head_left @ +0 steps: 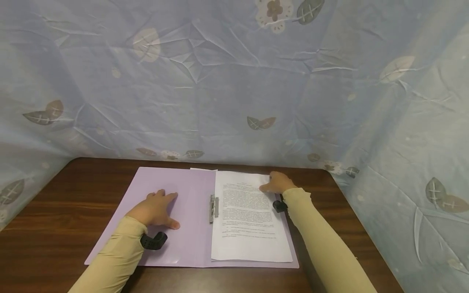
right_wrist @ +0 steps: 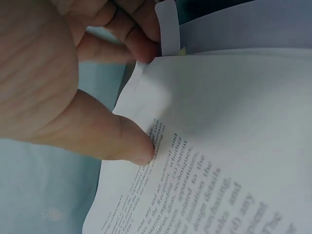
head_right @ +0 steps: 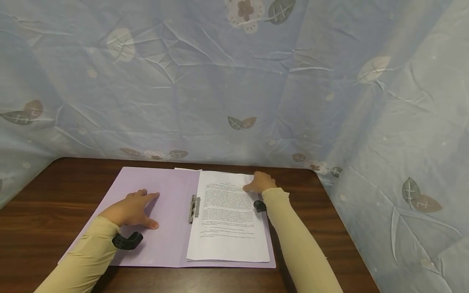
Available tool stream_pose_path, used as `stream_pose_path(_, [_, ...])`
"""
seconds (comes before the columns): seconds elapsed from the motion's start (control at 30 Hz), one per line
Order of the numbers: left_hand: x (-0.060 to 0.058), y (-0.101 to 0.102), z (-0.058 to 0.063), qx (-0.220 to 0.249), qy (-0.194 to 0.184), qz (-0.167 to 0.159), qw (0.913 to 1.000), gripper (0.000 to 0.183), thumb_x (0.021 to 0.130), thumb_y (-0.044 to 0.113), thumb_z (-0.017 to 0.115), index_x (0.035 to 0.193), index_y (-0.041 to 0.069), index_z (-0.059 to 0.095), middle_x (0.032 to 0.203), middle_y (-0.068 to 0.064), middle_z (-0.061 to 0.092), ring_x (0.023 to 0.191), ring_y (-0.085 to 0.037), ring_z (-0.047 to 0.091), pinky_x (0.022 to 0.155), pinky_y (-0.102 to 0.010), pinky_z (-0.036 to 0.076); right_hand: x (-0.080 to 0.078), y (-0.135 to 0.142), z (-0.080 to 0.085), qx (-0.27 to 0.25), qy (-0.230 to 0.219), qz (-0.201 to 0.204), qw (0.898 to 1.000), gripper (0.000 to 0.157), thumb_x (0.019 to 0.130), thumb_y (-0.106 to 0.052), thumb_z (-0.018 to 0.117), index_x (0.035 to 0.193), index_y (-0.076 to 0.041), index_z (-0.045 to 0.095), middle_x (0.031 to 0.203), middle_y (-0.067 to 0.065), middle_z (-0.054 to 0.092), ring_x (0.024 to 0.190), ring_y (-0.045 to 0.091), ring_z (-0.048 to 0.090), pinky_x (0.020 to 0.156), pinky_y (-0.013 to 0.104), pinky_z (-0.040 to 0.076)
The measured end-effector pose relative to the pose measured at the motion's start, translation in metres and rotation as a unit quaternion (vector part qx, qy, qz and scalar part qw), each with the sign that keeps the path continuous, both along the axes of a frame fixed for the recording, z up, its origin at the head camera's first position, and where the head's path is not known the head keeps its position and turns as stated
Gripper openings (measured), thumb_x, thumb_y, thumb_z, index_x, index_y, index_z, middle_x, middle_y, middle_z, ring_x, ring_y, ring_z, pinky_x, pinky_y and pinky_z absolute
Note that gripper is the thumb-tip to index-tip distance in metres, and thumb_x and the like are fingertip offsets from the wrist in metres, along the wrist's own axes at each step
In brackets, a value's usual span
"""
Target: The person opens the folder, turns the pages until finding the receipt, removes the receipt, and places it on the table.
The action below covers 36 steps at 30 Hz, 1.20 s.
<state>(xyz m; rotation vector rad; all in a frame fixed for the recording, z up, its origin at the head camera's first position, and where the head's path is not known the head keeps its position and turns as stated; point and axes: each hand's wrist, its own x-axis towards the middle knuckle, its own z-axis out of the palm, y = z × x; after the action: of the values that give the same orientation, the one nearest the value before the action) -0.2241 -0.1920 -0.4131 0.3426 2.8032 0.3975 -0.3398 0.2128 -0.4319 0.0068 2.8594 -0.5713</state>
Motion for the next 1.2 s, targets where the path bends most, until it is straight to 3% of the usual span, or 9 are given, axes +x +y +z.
stream_pose_path(0.17, [0.000, 0.001, 0.000, -0.004, 0.002, 0.001, 1.0000, 0.106, 0.070, 0.051, 0.092, 0.150, -0.002, 0.047, 0.148, -0.044, 0.037, 0.133, -0.069, 0.035, 0.104, -0.075, 0.038, 0.004, -0.002, 0.003, 0.007, 0.000, -0.013, 1.000, 0.075, 0.085, -0.040, 0.081, 0.135, 0.009, 0.055, 0.130, 0.025, 0.064, 0.114, 0.041, 0.062, 0.101, 0.058, 0.048])
stream_pose_path(0.4, [0.001, 0.004, 0.002, 0.001, -0.003, 0.004, 1.0000, 0.104, 0.071, 0.049, 0.092, 0.150, -0.001, 0.047, 0.148, -0.042, 0.038, 0.134, -0.068, 0.035, 0.105, -0.075, 0.037, 0.009, -0.002, 0.003, 0.000, 0.023, -0.009, 1.000, 0.074, 0.087, -0.029, 0.079, 0.141, 0.012, 0.049, 0.140, 0.030, 0.058, 0.127, 0.046, 0.056, 0.115, 0.070, 0.027])
stream_pose_path(0.6, [0.002, 0.004, 0.002, 0.000, -0.004, 0.007, 1.0000, 0.104, 0.071, 0.049, 0.092, 0.151, -0.001, 0.047, 0.149, -0.042, 0.036, 0.136, -0.068, 0.033, 0.106, -0.075, 0.036, 0.011, 0.000, 0.006, -0.020, 0.047, -0.027, 0.998, 0.049, 0.084, -0.020, 0.075, 0.122, 0.006, 0.060, 0.118, 0.022, 0.067, 0.102, 0.039, 0.057, 0.099, 0.056, 0.036])
stream_pose_path(0.73, [0.002, 0.002, 0.002, 0.001, -0.007, 0.011, 0.9999, 0.105, 0.071, 0.049, 0.092, 0.151, -0.001, 0.046, 0.150, -0.043, 0.035, 0.136, -0.068, 0.031, 0.106, -0.075, 0.036, 0.009, 0.003, 0.005, -0.036, 0.069, -0.026, 0.997, 0.028, 0.091, -0.022, 0.072, 0.107, 0.000, 0.066, 0.101, 0.014, 0.067, 0.093, 0.033, 0.053, 0.088, 0.049, 0.036])
stream_pose_path(0.93, [0.002, 0.002, 0.002, -0.002, -0.001, 0.009, 1.0000, 0.105, 0.070, 0.049, 0.092, 0.151, -0.001, 0.047, 0.150, -0.043, 0.035, 0.135, -0.069, 0.032, 0.106, -0.076, 0.036, 0.015, 0.013, 0.009, -0.087, 0.114, 0.007, 0.990, 0.024, 0.097, -0.025, 0.068, 0.101, -0.002, 0.065, 0.091, 0.010, 0.062, 0.081, 0.025, 0.057, 0.073, 0.037, 0.046])
stream_pose_path(1.1, [0.001, 0.002, 0.000, -0.005, 0.001, 0.007, 1.0000, 0.106, 0.070, 0.050, 0.092, 0.151, -0.002, 0.047, 0.149, -0.044, 0.035, 0.134, -0.069, 0.033, 0.105, -0.076, 0.036, 0.029, 0.022, 0.017, -0.150, 0.081, 0.039, 0.985, 0.024, 0.097, -0.026, 0.070, 0.099, -0.003, 0.067, 0.087, 0.007, 0.062, 0.077, 0.019, 0.055, 0.067, 0.032, 0.045])
stream_pose_path(1.2, [0.001, 0.002, 0.001, -0.005, 0.002, 0.005, 1.0000, 0.105, 0.070, 0.050, 0.092, 0.150, -0.002, 0.047, 0.149, -0.044, 0.036, 0.134, -0.069, 0.034, 0.105, -0.075, 0.036, 0.042, 0.027, 0.020, -0.193, 0.046, 0.046, 0.979, 0.020, 0.098, -0.024, 0.070, 0.098, -0.004, 0.068, 0.082, 0.005, 0.063, 0.074, 0.023, 0.057, 0.064, 0.032, 0.045])
